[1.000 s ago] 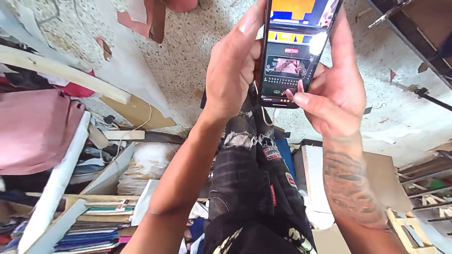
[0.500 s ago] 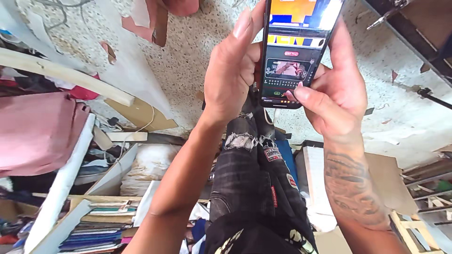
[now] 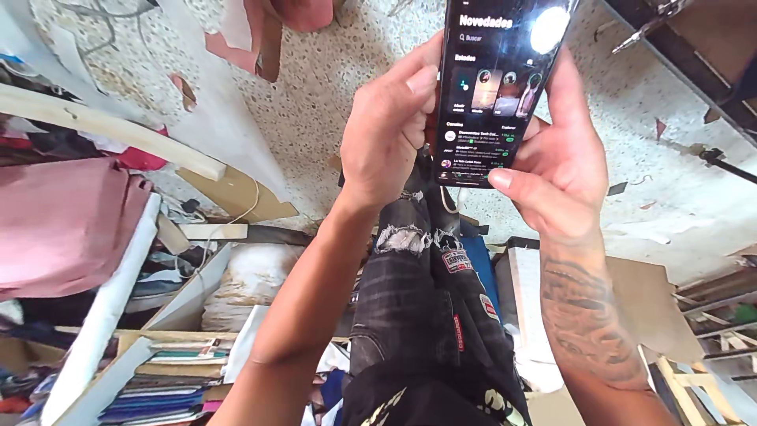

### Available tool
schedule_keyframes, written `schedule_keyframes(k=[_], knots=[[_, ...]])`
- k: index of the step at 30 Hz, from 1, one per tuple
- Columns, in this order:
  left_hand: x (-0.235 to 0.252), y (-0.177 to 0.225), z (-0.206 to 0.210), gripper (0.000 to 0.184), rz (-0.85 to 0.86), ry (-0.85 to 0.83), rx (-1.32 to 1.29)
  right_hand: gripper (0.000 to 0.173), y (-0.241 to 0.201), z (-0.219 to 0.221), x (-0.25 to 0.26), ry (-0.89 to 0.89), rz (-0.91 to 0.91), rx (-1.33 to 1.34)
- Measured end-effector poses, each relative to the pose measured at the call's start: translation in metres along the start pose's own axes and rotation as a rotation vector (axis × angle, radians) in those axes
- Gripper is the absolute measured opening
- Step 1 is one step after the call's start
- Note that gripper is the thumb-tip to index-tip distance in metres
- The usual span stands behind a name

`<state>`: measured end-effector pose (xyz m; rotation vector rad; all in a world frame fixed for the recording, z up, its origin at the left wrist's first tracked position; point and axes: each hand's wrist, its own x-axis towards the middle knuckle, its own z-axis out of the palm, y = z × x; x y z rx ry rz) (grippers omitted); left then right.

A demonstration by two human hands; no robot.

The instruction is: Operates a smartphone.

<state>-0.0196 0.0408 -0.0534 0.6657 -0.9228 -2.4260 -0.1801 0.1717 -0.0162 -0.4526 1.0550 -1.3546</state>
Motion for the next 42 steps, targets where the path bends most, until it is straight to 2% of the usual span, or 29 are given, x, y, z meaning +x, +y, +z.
schedule_keyframes(k=[5, 8, 13, 18, 24, 42], knots=[[-0.003, 0.001, 0.005, 0.046, 0.027, 0.02, 0.238, 0.096, 0.0, 0.001, 0.002, 0.006, 0.012, -0.004], [-0.007, 0.005, 0.015, 0.053, -0.011, 0.058, 0.417, 0.096, 0.0, 0.001, 0.002, 0.014, 0.018, 0.015], [-0.006, 0.006, 0.011, 0.051, 0.023, -0.003, 0.318, 0.1, 0.002, -0.002, -0.001, 0.001, 0.011, 0.037], [-0.006, 0.009, 0.008, 0.051, 0.017, -0.027, 0.307, 0.092, 0.004, 0.0, 0.001, 0.03, 0.003, 0.05], [-0.007, 0.009, 0.011, 0.049, -0.017, 0.004, 0.338, 0.09, 0.005, 0.004, 0.0, 0.038, -0.003, 0.027], [-0.013, 0.011, -0.003, 0.06, 0.003, -0.022, 0.307, 0.09, 0.007, 0.011, 0.004, 0.014, 0.024, 0.032]])
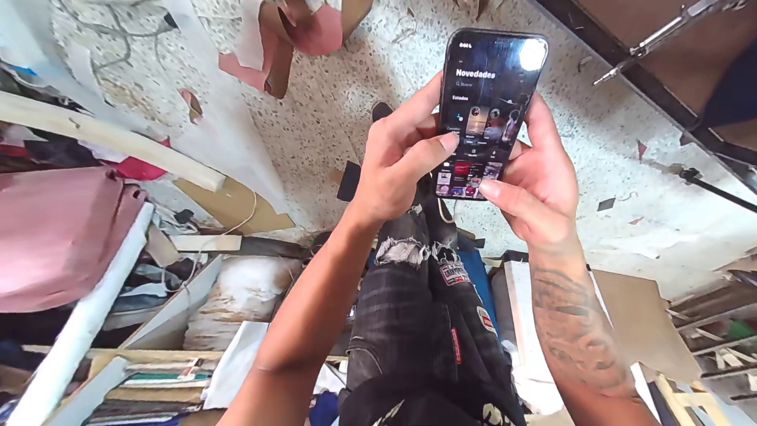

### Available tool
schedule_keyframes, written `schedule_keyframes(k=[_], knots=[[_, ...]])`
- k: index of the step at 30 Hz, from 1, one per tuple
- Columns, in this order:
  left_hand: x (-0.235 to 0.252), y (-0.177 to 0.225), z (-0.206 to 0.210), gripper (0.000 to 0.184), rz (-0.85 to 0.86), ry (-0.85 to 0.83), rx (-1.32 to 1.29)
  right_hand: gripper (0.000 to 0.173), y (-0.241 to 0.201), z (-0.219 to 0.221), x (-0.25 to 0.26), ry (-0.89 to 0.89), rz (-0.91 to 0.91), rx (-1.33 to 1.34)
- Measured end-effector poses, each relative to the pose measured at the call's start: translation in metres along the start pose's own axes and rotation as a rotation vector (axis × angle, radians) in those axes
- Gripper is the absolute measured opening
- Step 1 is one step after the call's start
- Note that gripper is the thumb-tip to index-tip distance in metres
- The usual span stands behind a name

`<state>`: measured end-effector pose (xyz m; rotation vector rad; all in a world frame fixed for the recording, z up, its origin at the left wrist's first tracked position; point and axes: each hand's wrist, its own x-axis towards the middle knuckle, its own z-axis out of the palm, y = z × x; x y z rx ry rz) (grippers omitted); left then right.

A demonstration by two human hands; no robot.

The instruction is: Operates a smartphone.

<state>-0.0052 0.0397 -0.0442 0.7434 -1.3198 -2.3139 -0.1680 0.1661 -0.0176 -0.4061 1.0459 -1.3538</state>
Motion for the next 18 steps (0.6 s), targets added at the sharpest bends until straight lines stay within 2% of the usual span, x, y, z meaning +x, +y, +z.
schedule_keyframes(k=[18], knots=[[-0.009, 0.009, -0.008, 0.049, 0.026, 0.032, -0.037, 0.092, -0.001, 0.014, 0.003, -0.018, -0.007, -0.05]])
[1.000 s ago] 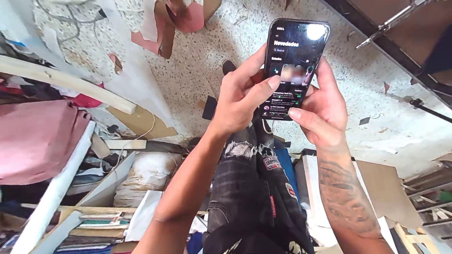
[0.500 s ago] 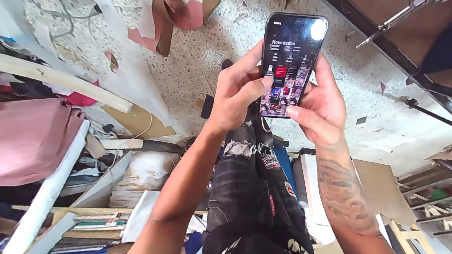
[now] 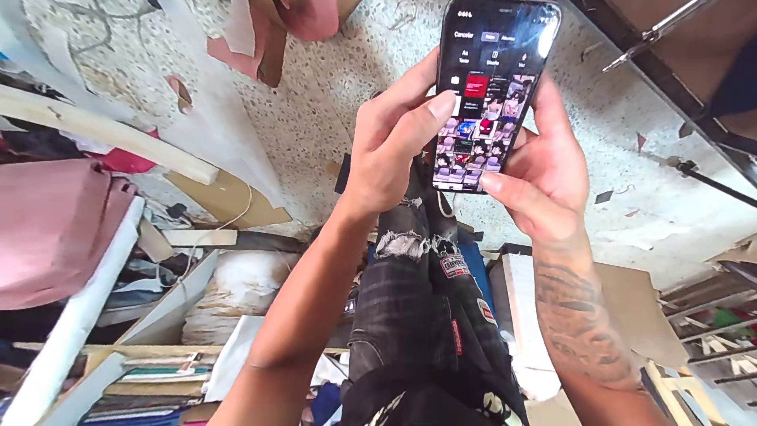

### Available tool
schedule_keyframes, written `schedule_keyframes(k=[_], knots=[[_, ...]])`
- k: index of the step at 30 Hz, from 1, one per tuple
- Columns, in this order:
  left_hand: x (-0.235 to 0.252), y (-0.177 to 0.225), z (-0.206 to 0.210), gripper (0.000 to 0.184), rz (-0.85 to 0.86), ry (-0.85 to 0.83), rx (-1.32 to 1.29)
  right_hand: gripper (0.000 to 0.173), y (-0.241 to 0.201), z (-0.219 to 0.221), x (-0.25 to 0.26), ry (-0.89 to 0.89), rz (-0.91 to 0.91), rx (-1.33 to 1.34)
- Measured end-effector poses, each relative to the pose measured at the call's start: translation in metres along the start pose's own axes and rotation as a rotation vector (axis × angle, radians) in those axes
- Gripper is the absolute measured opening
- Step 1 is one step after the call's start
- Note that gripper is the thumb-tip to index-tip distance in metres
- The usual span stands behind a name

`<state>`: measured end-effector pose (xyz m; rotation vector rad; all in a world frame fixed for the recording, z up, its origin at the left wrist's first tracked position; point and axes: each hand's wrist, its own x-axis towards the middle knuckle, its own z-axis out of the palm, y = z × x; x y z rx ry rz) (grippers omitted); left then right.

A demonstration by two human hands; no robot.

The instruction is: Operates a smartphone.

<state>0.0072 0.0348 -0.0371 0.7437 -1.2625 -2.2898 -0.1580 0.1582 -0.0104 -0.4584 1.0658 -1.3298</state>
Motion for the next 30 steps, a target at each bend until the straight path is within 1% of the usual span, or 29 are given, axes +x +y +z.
schedule_keyframes(k=[3, 9, 14, 16, 18, 20, 21, 23, 24, 25, 28, 30], knots=[[-0.001, -0.001, -0.002, 0.048, -0.016, 0.032, -0.026, 0.093, 0.001, 0.002, 0.0, -0.003, -0.006, -0.001], [-0.005, -0.001, -0.004, 0.048, -0.027, 0.053, -0.022, 0.102, 0.002, 0.003, -0.001, -0.001, 0.013, -0.019], [-0.005, -0.003, -0.004, 0.047, -0.018, 0.049, -0.031, 0.124, 0.002, 0.001, -0.001, -0.049, 0.045, -0.042], [-0.005, -0.002, -0.004, 0.047, -0.025, 0.043, -0.026, 0.128, 0.003, 0.001, -0.001, -0.054, 0.054, -0.043], [-0.004, -0.002, -0.004, 0.047, -0.022, 0.036, -0.032, 0.129, 0.002, 0.001, -0.001, -0.047, 0.06, -0.05], [-0.004, -0.003, -0.004, 0.048, -0.02, 0.033, -0.033, 0.125, 0.003, 0.003, -0.001, -0.021, 0.053, -0.065], [-0.004, -0.003, -0.004, 0.049, -0.016, 0.024, -0.03, 0.117, 0.004, 0.004, -0.001, 0.0, 0.039, -0.078], [-0.004, -0.003, -0.003, 0.05, -0.002, 0.0, -0.01, 0.092, 0.005, 0.006, -0.001, 0.047, 0.013, -0.101], [-0.004, -0.003, -0.001, 0.051, 0.009, -0.001, 0.014, 0.084, 0.005, 0.006, -0.001, 0.06, 0.007, -0.083], [-0.003, -0.001, 0.0, 0.051, 0.025, 0.011, 0.071, 0.08, 0.006, 0.005, -0.001, 0.06, 0.002, -0.051], [0.0, 0.009, -0.005, 0.063, 0.122, 0.106, 0.285, 0.082, 0.009, 0.002, -0.001, 0.049, 0.002, 0.0], [0.002, 0.024, -0.011, 0.058, 0.26, 0.194, 0.309, 0.083, 0.012, 0.0, -0.002, 0.045, 0.005, -0.015]])
